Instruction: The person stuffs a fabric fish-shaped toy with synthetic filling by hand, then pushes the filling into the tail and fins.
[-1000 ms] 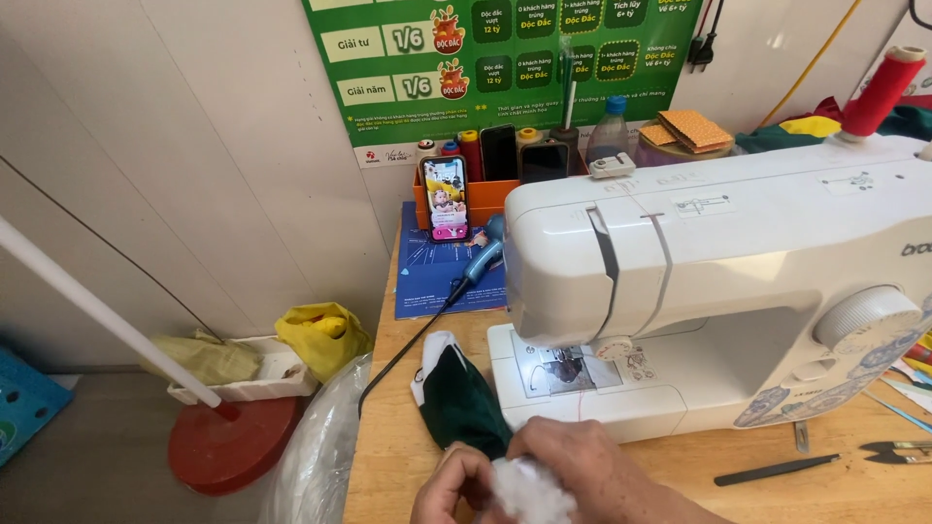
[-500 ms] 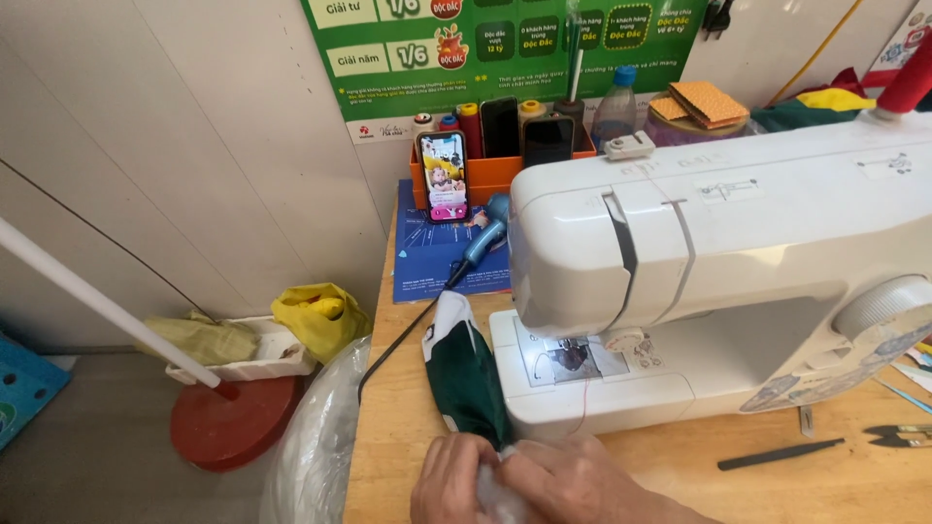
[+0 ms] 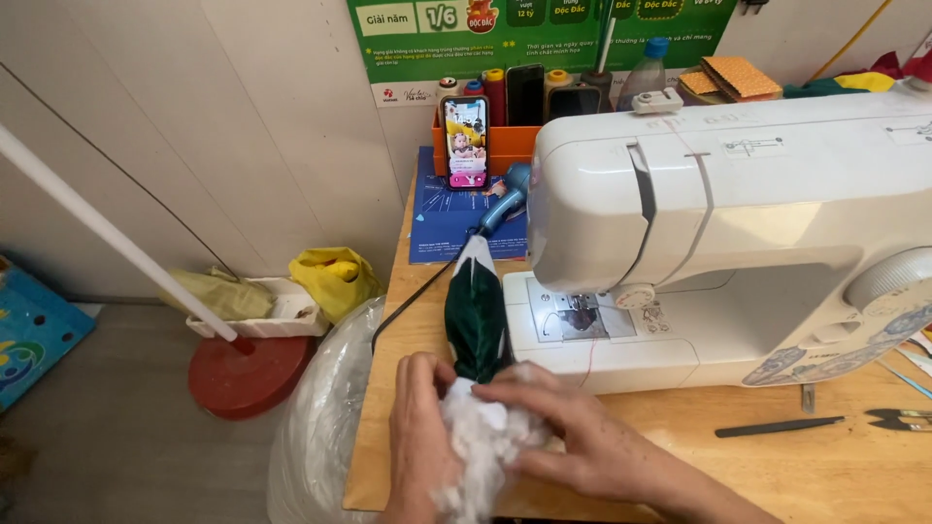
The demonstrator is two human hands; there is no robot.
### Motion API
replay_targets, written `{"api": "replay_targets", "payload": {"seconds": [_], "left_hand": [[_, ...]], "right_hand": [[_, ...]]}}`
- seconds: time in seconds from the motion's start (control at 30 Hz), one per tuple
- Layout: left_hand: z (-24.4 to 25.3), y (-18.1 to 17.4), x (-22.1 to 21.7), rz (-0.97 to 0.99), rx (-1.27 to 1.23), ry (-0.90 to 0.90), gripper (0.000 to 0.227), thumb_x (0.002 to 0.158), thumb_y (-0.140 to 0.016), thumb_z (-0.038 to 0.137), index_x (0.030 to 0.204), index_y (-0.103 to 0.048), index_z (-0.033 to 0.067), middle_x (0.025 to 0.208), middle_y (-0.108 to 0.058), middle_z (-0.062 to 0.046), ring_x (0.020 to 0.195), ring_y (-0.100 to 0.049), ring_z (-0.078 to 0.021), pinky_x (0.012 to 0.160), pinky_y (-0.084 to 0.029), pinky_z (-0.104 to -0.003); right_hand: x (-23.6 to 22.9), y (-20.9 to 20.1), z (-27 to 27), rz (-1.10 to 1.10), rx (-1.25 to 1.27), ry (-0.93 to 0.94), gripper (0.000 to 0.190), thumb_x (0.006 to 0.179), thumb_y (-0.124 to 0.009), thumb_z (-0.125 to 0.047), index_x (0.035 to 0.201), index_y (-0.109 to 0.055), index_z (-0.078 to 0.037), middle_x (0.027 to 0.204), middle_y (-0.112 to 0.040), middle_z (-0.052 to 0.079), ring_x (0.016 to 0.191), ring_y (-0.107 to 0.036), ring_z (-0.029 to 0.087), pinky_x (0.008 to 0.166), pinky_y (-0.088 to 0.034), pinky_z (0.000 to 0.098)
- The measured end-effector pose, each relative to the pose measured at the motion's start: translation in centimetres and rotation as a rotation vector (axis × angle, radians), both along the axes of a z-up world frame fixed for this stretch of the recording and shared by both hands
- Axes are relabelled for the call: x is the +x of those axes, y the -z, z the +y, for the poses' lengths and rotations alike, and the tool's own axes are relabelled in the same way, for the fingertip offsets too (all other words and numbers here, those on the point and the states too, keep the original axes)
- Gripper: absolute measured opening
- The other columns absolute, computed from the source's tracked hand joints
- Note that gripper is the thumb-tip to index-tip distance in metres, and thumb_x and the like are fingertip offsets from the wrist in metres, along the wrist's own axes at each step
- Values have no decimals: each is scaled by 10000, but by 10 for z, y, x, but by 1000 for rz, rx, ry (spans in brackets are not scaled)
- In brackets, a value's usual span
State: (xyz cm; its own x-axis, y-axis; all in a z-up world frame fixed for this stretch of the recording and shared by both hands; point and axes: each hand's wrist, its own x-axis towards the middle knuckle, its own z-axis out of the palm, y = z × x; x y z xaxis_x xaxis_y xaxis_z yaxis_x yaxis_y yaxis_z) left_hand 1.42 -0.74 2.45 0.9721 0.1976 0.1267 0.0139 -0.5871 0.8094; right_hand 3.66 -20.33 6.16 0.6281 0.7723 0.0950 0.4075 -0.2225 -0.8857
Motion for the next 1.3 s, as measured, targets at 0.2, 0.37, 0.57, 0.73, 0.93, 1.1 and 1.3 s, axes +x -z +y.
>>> {"api": "replay_targets", "payload": {"seconds": [0.2, 0.37, 0.57, 0.73, 0.93, 1.1, 1.3], "left_hand": [[-24, -7, -11, -264, 5, 91, 245, 764, -709, 118, 910, -513, 108, 921, -518, -52, 815, -585, -240, 673, -462, -389], [-43, -15, -24, -330, 72, 115, 237, 770, -670, 84, 956, -524, 77, 984, -501, -95, 837, -597, -310, 659, -483, -470], [-58, -1, -22, -495, 132, 132, 454, 608, -533, -120, 1037, -564, 26, 1050, -532, -151, 929, -604, -353, 744, -530, -464], [-44, -27, -40, -338, -237, 253, 317, 890, -595, 274, 1111, -648, 53, 1141, -532, -113, 1042, -626, -231, 862, -603, -345], [-42, -20, -31, -274, -402, 131, 127, 877, -733, 155, 962, -731, 60, 1138, -555, -78, 940, -717, -169, 834, -697, -269], [-48, -28, -23, -46, -334, -12, 360, 757, -764, 35, 1087, -670, 144, 1075, -719, -24, 858, -761, -161, 758, -678, -264], [-43, 1, -14, -316, 1, 25, 290, 705, -778, 144, 822, -513, 122, 729, -549, -8, 640, -473, -175, 552, -344, -371]], "right_hand": [[0, 16, 4, -274, 216, 395, 355, 682, -557, 23, 983, -723, -66, 876, -678, 60, 798, -626, 178, 678, -484, 284], [1, 26, 8, -377, 247, 503, 187, 686, -676, -58, 821, -571, -133, 771, -583, -6, 671, -508, 140, 578, -368, 280], [10, 31, 12, -421, 17, 626, 292, 730, -748, -96, 780, -467, -156, 625, -545, -3, 584, -439, 142, 506, -321, 316], [14, 17, -9, 1, 142, 749, 401, 625, -818, -112, 844, -483, -142, 779, -610, 20, 676, -476, 128, 577, -382, 289], [-5, 12, -37, 196, 399, 341, 135, 783, -641, -66, 909, -688, -77, 1251, -590, 122, 1198, -585, 254, 1010, -406, 387], [-13, 12, -37, 213, 335, 313, 224, 935, -599, -116, 928, -824, -111, 1422, -608, 92, 1341, -574, 246, 1102, -406, 420], [-9, 20, -10, 52, 291, 471, 377, 754, -760, -60, 1116, -655, -83, 1006, -713, 38, 900, -656, 127, 774, -525, 247]]}}
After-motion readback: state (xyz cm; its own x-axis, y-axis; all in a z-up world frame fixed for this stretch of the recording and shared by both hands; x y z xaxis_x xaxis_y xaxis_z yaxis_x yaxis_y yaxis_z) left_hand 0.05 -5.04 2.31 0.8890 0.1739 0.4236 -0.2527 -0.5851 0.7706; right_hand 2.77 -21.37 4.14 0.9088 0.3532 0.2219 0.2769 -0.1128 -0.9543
